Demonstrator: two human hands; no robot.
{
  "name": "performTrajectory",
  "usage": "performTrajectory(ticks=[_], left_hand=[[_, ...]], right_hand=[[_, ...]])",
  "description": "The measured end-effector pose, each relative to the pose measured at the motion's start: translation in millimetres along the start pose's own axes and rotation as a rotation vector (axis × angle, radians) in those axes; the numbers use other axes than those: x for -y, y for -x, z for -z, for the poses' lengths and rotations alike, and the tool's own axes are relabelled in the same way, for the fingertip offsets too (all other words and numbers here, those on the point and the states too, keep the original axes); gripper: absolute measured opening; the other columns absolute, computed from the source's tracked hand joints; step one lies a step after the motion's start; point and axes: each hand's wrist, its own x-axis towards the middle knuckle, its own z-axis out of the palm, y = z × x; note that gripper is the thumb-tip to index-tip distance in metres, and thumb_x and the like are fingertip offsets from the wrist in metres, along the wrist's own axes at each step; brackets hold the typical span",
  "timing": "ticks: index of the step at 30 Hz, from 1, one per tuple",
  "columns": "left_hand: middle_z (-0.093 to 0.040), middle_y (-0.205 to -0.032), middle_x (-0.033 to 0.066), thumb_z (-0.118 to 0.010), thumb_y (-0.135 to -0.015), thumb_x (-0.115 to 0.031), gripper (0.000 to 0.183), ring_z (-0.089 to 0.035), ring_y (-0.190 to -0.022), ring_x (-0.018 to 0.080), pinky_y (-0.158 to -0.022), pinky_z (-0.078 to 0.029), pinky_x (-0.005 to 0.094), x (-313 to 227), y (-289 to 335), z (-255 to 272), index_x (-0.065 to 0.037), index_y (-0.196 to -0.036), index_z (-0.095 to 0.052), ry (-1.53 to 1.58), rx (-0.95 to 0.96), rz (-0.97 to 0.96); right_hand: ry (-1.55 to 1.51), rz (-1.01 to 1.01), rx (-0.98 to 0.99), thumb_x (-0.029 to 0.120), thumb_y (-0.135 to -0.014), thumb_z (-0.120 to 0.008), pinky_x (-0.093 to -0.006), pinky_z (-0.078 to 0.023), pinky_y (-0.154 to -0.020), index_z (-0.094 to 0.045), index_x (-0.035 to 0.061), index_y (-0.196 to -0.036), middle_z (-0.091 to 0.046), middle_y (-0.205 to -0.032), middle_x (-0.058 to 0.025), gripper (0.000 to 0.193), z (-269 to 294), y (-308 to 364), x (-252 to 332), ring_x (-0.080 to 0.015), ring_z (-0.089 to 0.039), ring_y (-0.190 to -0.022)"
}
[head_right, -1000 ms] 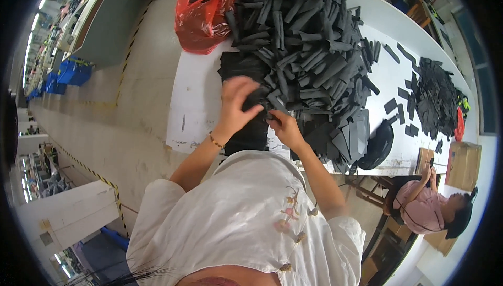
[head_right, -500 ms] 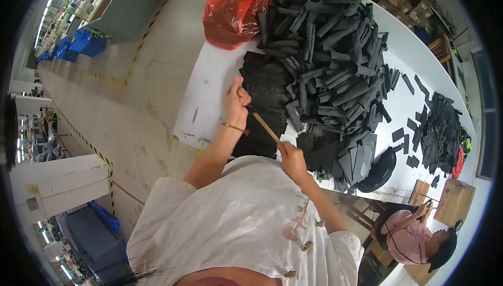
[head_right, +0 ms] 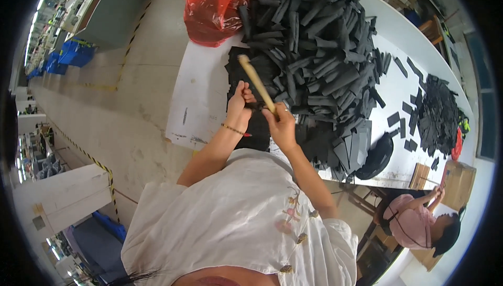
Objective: The worker applies glue to small black foam strips using a wooden stick and organizes them on a table.
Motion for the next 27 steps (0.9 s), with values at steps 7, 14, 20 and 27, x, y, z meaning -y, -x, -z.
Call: performTrajectory(ticks=[7, 14, 20, 27], left_hand=[[-0.060, -0.075, 0.0027, -0.054, -0.096, -0.019, 0.020, -0.061, -0.064, 0.0128, -0.063, -0.049, 0.0249, 7, 47, -20, -0.001, -0.102, -0.058, -1.171, 0.805, 0.252], [-0.056, -0.063, 0.0072, -0.051, -0.094, -0.017, 0.020, -0.058, -0.053, 0.0188, -0.053, -0.045, 0.0300, 21, 52, 10, -0.003, -0.082, -0.056, -1.332, 0.655, 0.156], [-0.056, -0.085, 0.0060, -0.074, -0.074, -0.016, 0.017, -0.057, -0.082, 0.0258, -0.071, -0.048, 0.0358, 3, -15, 12, -0.010, -0.085, -0.062, -1.899, 0.467, -1.187], [-0.059, -0.081, 0.0064, -0.072, -0.073, -0.015, 0.009, -0.057, -0.081, 0.0251, -0.073, -0.047, 0.0371, -7, -61, 20, -0.009, -0.076, -0.067, -2.098, 0.635, -1.064]], right_hand=[[0.188, 0.094, 0.055, 0.000, -0.083, -0.064, -0.0281, -0.036, -0.053, -0.056, -0.0012, -0.081, -0.046, -0.068, -0.0073, 0.008, 40, -15, -2, -0.0165, -0.045, -0.058], [-0.104, -0.005, -0.794, 0.021, -0.096, -0.057, -0.0197, -0.031, -0.050, -0.057, 0.0058, -0.083, -0.045, -0.067, 0.0039, 0.019, 142, -131, 54, -0.0037, -0.040, -0.059], [0.649, -0.002, -0.551, 0.039, -0.090, -0.066, -0.0321, -0.047, -0.071, -0.053, 0.0014, -0.122, -0.061, -0.083, -0.0077, 0.051, 183, -157, 35, -0.0170, -0.056, -0.077], [0.625, -0.058, -0.176, 0.013, -0.091, -0.060, -0.0338, -0.050, -0.066, -0.066, 0.0061, -0.106, -0.065, -0.085, -0.0145, 0.017, 155, -39, -4, -0.0255, -0.065, -0.075]])
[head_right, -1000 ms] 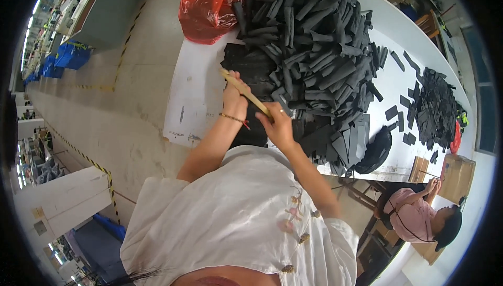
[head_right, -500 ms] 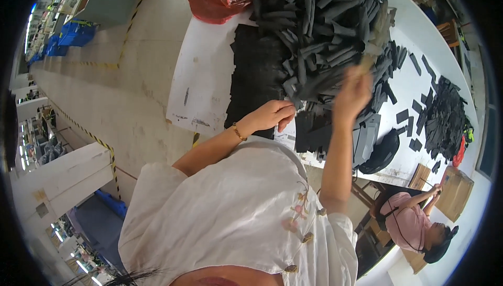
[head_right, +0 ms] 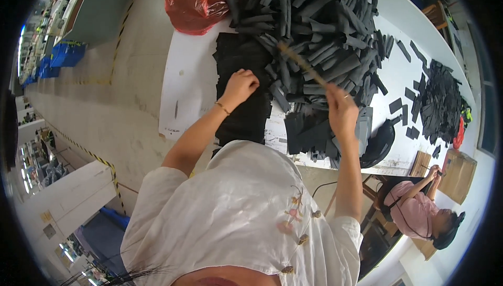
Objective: The worker applies glue to small black foam strips using a wooden stick and organizes them on a table.
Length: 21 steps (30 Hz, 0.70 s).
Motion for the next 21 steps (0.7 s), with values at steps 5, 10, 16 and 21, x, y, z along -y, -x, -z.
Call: performTrajectory(ticks=[5, 10, 16, 21], left_hand=[[-0.064, -0.077, 0.0048, -0.072, -0.076, -0.008, 0.009, -0.064, -0.072, 0.0169, -0.070, -0.051, 0.0280, 14, 3, 43, -0.003, -0.080, -0.067, 0.644, 0.052, 0.357], [-0.065, -0.079, 0.0002, -0.073, -0.079, -0.011, 0.012, -0.057, -0.070, 0.0082, -0.066, -0.048, 0.0241, 9, 5, 71, -0.003, -0.087, -0.067, 0.697, 0.166, 0.431], [-0.066, -0.079, 0.0000, -0.072, -0.079, -0.014, 0.013, -0.058, -0.070, 0.0095, -0.066, -0.048, 0.0252, -4, 8, 88, -0.005, -0.088, -0.068, 0.680, 0.206, 0.449], [-0.064, -0.092, 0.0012, -0.073, -0.073, -0.015, 0.017, -0.059, -0.096, 0.0189, -0.085, -0.045, 0.0331, -54, 0, 76, -0.009, -0.087, -0.066, 0.407, 0.184, -0.058]], right_hand=[[0.172, 0.374, 0.222, 0.008, -0.081, -0.065, -0.0359, -0.049, -0.059, -0.069, 0.0109, -0.102, -0.061, -0.075, -0.0055, 0.021, 8, 23, -3, -0.0237, -0.062, -0.071], [0.246, 0.483, 0.224, 0.009, -0.080, -0.066, -0.0331, -0.050, -0.057, -0.069, 0.0134, -0.100, -0.060, -0.074, -0.0033, 0.021, 1, 19, 6, -0.0204, -0.061, -0.071], [0.259, 0.567, 0.250, 0.009, -0.079, -0.067, -0.0345, -0.050, -0.057, -0.069, 0.0122, -0.101, -0.059, -0.073, -0.0044, 0.022, -13, 19, 17, -0.0219, -0.060, -0.070], [0.004, 0.448, 0.378, 0.005, -0.079, -0.062, -0.0393, -0.051, -0.063, -0.065, 0.0088, -0.108, -0.066, -0.085, -0.0126, 0.029, -73, 35, 40, -0.0299, -0.065, -0.075]])
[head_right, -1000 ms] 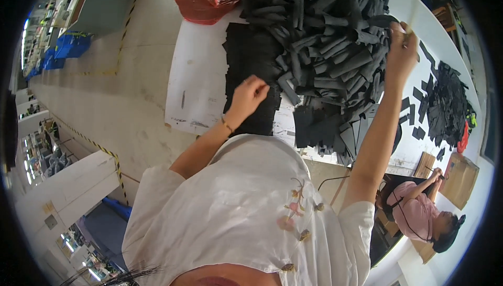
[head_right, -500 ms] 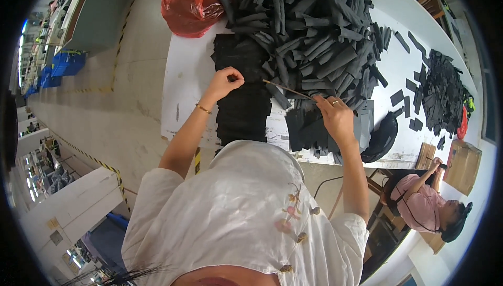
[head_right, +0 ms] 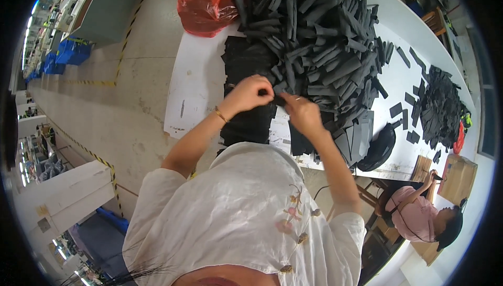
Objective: The worker applies glue to small black foam strips using a wooden stick and organizes them on a table.
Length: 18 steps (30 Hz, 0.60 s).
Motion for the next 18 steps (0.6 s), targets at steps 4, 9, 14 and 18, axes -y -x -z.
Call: performTrajectory(ticks=[4, 9, 14, 18], left_hand=[[-0.052, -0.126, 0.0109, -0.076, -0.073, -0.015, 0.042, -0.045, -0.123, 0.0267, -0.102, -0.035, 0.0431, -55, 12, 23, -0.009, -0.111, -0.060, 0.028, -0.770, -0.062], [-0.066, -0.092, 0.0135, -0.067, -0.088, -0.018, 0.025, -0.066, -0.095, 0.0276, -0.090, -0.050, 0.0408, -11, 35, -36, 0.001, -0.105, -0.063, 1.625, -0.482, 0.374], [-0.056, -0.067, 0.0029, -0.066, -0.090, -0.026, 0.025, -0.056, -0.063, 0.0152, -0.060, -0.046, 0.0259, -5, 18, -17, -0.001, -0.096, -0.065, 1.675, -0.862, 0.520], [-0.039, -0.050, -0.0054, -0.070, -0.087, -0.030, 0.026, -0.030, -0.039, 0.0054, -0.040, -0.023, 0.0216, 1, 15, -2, -0.004, -0.093, -0.066, 1.609, -0.940, 0.556]], right_hand=[[-0.641, -0.346, 0.028, -0.001, -0.083, -0.055, -0.0294, -0.047, -0.060, -0.059, -0.0003, -0.119, -0.065, -0.076, -0.0139, 0.036, -40, 8, 4, -0.0181, -0.060, -0.064], [-0.679, -0.326, -0.011, -0.003, -0.085, -0.050, -0.0328, -0.048, -0.060, -0.056, -0.0032, -0.121, -0.065, -0.077, -0.0161, 0.037, -76, 4, 36, -0.0221, -0.064, -0.067], [-0.409, -0.341, -0.114, 0.007, -0.088, -0.061, -0.0432, -0.048, -0.061, -0.057, -0.0019, -0.094, -0.060, -0.078, -0.0274, 0.011, -60, 2, 67, -0.0455, -0.060, -0.077], [-0.447, -0.366, 0.059, 0.008, -0.090, -0.061, -0.0430, -0.046, -0.056, -0.057, -0.0009, -0.090, -0.058, -0.074, -0.0259, 0.010, -36, 56, 60, -0.0438, -0.060, -0.070]])
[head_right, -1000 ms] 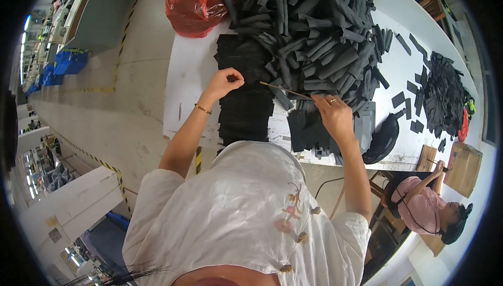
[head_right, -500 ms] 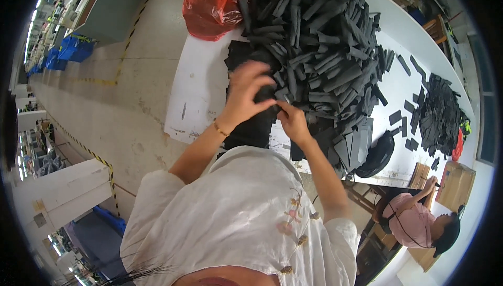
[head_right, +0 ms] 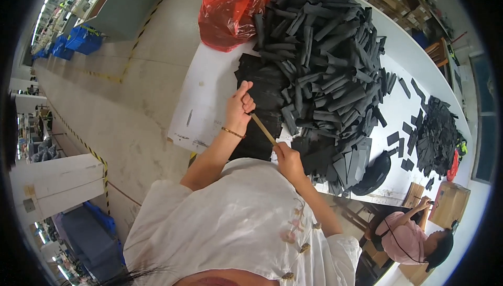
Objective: The worker applies glue to small black foam strips using a wooden stick and organizes them on a table.
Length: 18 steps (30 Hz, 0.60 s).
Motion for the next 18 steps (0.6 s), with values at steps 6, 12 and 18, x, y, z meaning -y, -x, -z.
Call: performTrajectory(ticks=[6, 12, 18], left_hand=[[-0.035, -0.051, -0.0059, -0.067, -0.089, -0.030, 0.027, -0.027, -0.038, 0.0056, -0.039, -0.022, 0.0226, 16, -7, -5, -0.003, -0.093, -0.065, -0.053, -0.082, -0.002], [-0.032, -0.053, -0.0063, -0.060, -0.094, -0.031, 0.027, -0.027, -0.042, 0.0049, -0.042, -0.024, 0.0211, -23, -24, -8, -0.004, -0.097, -0.060, 0.004, -0.023, -0.154], [-0.045, -0.058, -0.0039, -0.057, -0.095, -0.032, 0.025, -0.039, -0.047, 0.0060, -0.047, -0.035, 0.0212, 48, -12, -1, -0.007, -0.093, -0.060, 0.031, -0.109, 0.060]], right_hand=[[0.239, 0.046, -0.086, 0.008, -0.088, -0.062, -0.0444, -0.047, -0.051, -0.057, 0.0022, -0.091, -0.059, -0.067, -0.0228, 0.008, 24, 52, -6, -0.0410, -0.061, -0.064], [0.065, -0.021, -0.027, 0.012, -0.087, -0.067, -0.0349, -0.046, -0.050, -0.059, 0.0015, -0.097, -0.060, -0.065, -0.0182, 0.017, 42, 61, 3, -0.0324, -0.061, -0.055], [-0.255, 0.037, -0.285, 0.009, -0.086, -0.069, -0.0275, -0.040, -0.052, -0.058, 0.0001, -0.093, -0.050, -0.064, -0.0081, 0.016, 9, -34, 29, -0.0133, -0.047, -0.055]])
